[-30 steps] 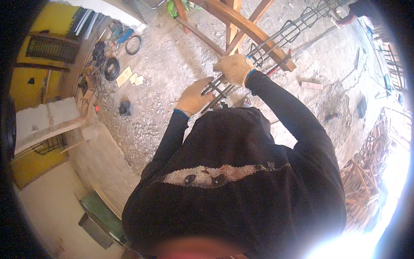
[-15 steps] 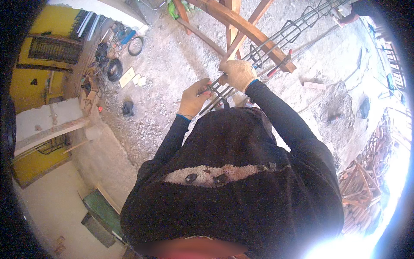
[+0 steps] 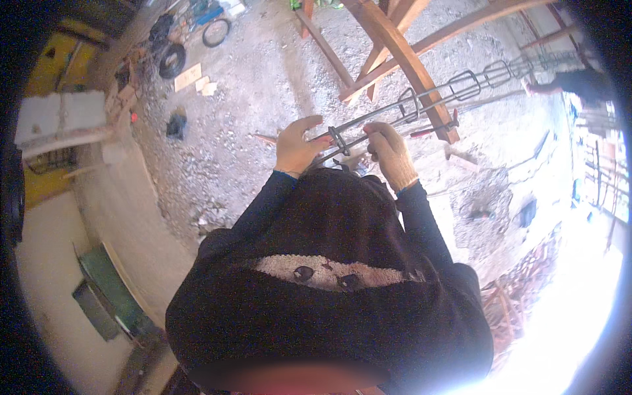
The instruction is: The person assembles a rebar cage by wrapping and twisting wire around intersecting steel bars using pliers. They repeatedly position the wire, twist it to secure the joints, and cut the excess wire. The process is repeated along the length of the cage.
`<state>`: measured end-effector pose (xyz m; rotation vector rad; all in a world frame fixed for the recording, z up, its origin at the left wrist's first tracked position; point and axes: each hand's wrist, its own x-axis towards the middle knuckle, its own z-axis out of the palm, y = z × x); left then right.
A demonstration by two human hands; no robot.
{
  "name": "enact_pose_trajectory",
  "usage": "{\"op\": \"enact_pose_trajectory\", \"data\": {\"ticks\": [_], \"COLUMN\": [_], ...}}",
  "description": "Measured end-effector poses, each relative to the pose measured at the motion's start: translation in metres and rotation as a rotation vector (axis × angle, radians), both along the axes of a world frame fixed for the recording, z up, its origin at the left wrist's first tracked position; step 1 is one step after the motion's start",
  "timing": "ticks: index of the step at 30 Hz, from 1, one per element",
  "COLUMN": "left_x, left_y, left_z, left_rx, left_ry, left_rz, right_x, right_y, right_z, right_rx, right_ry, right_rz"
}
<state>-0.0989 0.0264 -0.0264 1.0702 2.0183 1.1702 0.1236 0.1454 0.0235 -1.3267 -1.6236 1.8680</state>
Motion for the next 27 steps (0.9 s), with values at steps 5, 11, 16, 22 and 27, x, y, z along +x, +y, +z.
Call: {"op": "enact_pose_trajectory", "data": {"ticks": [5,11,16,22,27], "left_x": [-0.008,-0.019,-0.022,-0.017,-0.022], "left_y": [0.002,0.004,0.007,0.005,0.010], "left_z": [-0.003,0.001,0.007,0.002,0.001], "left_rx": [0.034,0.069,0.092,0.064,-0.007], "left_ry": [-0.031,0.164,0.125,0.031,-0.071], "left_rz": [-0.148,-0.254,-0.263,-0.259,-0.322], "right_x": [0.011,-0.002,-0.013,-0.019,-0.033], "right_y": [-0.006,0.006,0.003,-0.005,-0.001], "right_z": [-0.009,-0.006,0.005,0.012,0.005], "right_rx": [0.065,0.196,-0.034,0.634,0.763], "right_ry": [-0.158,-0.325,-0.143,-0.580,-0.605], "right_rz": [0.092,0.189,0.109,0.268,0.294]}}
